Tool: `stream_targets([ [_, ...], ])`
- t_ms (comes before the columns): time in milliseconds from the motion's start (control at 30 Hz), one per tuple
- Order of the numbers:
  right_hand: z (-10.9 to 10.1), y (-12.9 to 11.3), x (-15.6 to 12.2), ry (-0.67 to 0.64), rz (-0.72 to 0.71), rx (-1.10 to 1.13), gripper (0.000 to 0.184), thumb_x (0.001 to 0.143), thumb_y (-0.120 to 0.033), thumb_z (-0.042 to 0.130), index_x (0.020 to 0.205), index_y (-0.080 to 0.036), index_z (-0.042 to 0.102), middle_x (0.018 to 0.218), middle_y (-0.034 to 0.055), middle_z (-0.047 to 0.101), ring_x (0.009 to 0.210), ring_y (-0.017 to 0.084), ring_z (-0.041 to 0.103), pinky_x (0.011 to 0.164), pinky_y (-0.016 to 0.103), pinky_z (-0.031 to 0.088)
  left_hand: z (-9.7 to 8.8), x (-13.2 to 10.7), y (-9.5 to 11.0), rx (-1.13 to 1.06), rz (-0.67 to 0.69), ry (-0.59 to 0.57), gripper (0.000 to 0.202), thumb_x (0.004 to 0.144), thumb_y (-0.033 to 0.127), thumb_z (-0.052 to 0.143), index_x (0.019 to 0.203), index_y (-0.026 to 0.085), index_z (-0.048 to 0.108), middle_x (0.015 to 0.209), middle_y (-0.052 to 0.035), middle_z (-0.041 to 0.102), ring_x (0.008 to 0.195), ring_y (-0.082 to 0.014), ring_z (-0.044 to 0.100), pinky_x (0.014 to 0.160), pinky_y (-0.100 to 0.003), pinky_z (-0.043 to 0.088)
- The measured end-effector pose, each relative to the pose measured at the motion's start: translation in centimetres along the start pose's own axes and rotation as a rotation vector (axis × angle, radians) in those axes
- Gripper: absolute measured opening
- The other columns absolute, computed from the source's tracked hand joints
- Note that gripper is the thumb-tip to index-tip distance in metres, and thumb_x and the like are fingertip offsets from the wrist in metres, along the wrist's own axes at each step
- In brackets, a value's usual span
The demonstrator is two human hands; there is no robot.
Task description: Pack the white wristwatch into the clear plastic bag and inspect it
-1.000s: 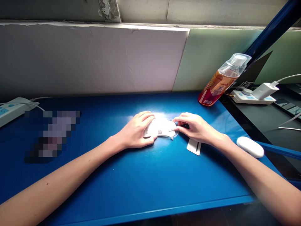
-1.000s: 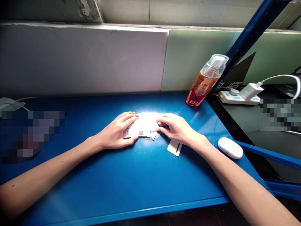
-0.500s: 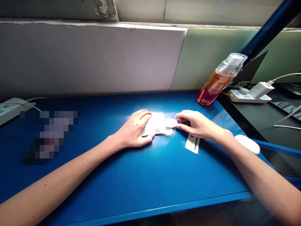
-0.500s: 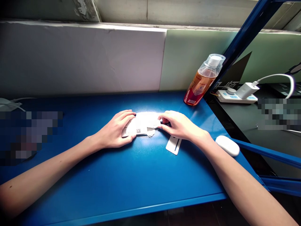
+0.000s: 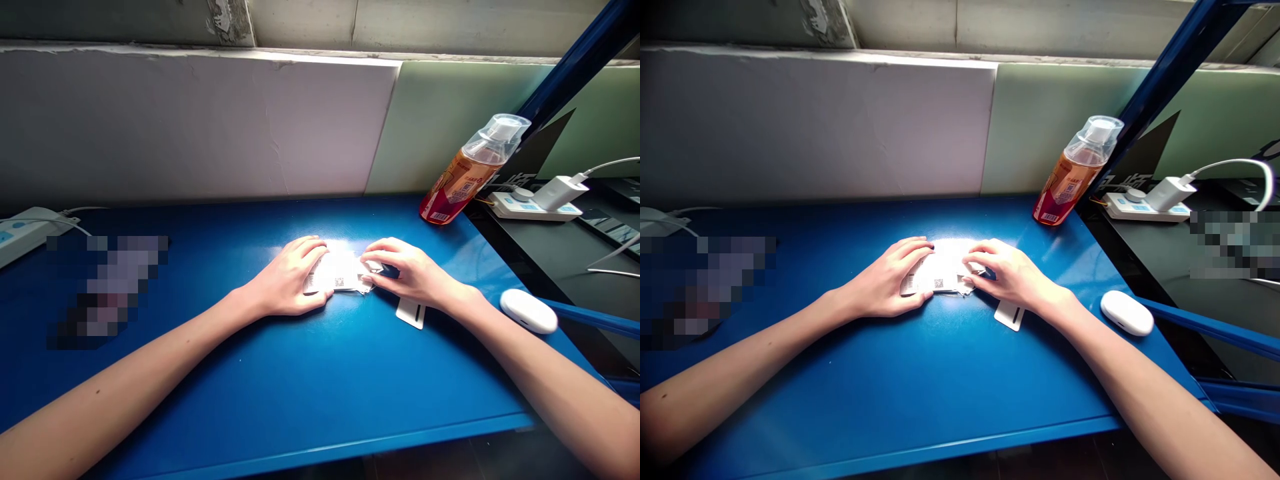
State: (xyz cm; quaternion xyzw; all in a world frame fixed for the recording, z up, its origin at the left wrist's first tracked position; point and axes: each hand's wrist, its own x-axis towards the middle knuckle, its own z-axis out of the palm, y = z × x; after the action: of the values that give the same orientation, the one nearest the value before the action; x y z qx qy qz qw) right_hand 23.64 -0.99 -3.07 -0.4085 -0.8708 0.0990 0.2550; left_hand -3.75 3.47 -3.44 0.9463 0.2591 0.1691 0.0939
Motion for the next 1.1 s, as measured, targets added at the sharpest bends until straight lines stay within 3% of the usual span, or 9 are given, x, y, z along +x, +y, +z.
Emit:
stream_targets([
  [200, -0.7, 0.2, 0.1, -0.006, -0.004, 0.048, 0.020, 0.095, -0.027, 0.058, 0.106, -0.018, 0.071, 0.108, 0.0124, 0.071, 0.098, 0.024, 0.068, 0.084, 0.036, 0.057, 0.1, 0.1, 0.1, 0.004, 0.000, 0.002, 0.059, 0.085, 0.046, 0.059, 0.130, 0.008, 0.053, 0.134, -0.0226, 0.057, 0.134, -0.0372, 0.046, 0.111, -0.052, 0.042],
  [400, -1.7, 0.6, 0.1, -0.058, 0.029, 0.041, 0.022, 0.094, -0.031, 0.058, 0.104, -0.018, 0.072, 0.103, 0.0114, 0.072, 0.088, 0.022, 0.069, 0.077, 0.035, 0.057, 0.0, 0.1, 0.2, -0.004, -0.014, -0.005, 0.059, 0.084, 0.046, 0.060, 0.130, 0.009, 0.053, 0.135, -0.0222, 0.057, 0.134, -0.0380, 0.045, 0.111, -0.054, 0.041],
  [733, -0.6, 0.4, -0.3, -0.069, 0.013, -0.138, 0.045, 0.091, -0.044, 0.064, 0.126, -0.017, 0.063, 0.126, 0.0163, 0.066, 0.114, 0.030, 0.064, 0.095, 0.045, 0.056, 0.0, 0.1, 0.1, 0.007, 0.015, 0.004, 0.058, 0.083, 0.042, 0.061, 0.131, 0.009, 0.052, 0.135, -0.0218, 0.056, 0.134, -0.0373, 0.045, 0.111, -0.052, 0.042],
  [933, 0.0, -0.1, -0.1, -0.060, -0.044, -0.263, 0.032, 0.099, -0.036, 0.054, 0.120, -0.016, 0.066, 0.119, 0.0149, 0.072, 0.103, 0.029, 0.067, 0.085, 0.043, 0.059, 0.1, 0.0, 0.1, 0.006, 0.011, 0.004, 0.060, 0.084, 0.043, 0.060, 0.132, 0.007, 0.052, 0.135, -0.0225, 0.056, 0.135, -0.0374, 0.044, 0.112, -0.053, 0.041],
  [1100, -0.5, 0.6, -0.3, -0.088, -0.034, -0.236, 0.028, 0.099, -0.028, 0.052, 0.123, -0.018, 0.064, 0.123, 0.0138, 0.069, 0.107, 0.028, 0.064, 0.089, 0.043, 0.057, 0.1, 0.0, 0.1, 0.014, -0.011, -0.004, 0.062, 0.086, 0.046, 0.059, 0.132, 0.005, 0.053, 0.136, -0.0237, 0.055, 0.135, -0.0378, 0.043, 0.113, -0.053, 0.040],
])
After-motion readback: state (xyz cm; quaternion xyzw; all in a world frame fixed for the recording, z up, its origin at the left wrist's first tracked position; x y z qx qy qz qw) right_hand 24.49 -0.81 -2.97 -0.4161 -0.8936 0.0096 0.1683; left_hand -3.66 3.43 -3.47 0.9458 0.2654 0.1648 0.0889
